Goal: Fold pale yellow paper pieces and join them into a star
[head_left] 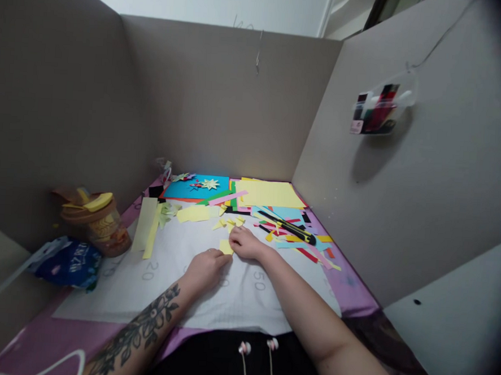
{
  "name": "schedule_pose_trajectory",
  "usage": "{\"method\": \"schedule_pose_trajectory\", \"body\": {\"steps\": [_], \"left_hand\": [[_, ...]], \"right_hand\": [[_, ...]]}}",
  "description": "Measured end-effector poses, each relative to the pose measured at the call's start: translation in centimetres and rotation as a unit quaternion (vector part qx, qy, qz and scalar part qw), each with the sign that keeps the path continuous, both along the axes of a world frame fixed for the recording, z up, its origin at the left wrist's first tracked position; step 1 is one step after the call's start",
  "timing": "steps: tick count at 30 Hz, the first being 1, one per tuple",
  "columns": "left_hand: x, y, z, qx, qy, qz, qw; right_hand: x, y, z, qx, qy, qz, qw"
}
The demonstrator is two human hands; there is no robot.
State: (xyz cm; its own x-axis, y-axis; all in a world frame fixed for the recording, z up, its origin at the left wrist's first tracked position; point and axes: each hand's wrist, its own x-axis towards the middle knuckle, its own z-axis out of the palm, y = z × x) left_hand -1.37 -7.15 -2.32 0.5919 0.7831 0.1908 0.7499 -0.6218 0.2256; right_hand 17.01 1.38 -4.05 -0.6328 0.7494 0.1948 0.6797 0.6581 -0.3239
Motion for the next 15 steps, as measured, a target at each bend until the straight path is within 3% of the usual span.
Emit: {"method": "schedule_pose_trajectory", "body": {"steps": [15], "left_hand": [[0.34,0.09,-0.03,0.008,-0.028,-0.014,0.999]], "right_hand": [[-0.06,-0.01,-0.36,0.011,0.013,-0.004,1.0]]}}
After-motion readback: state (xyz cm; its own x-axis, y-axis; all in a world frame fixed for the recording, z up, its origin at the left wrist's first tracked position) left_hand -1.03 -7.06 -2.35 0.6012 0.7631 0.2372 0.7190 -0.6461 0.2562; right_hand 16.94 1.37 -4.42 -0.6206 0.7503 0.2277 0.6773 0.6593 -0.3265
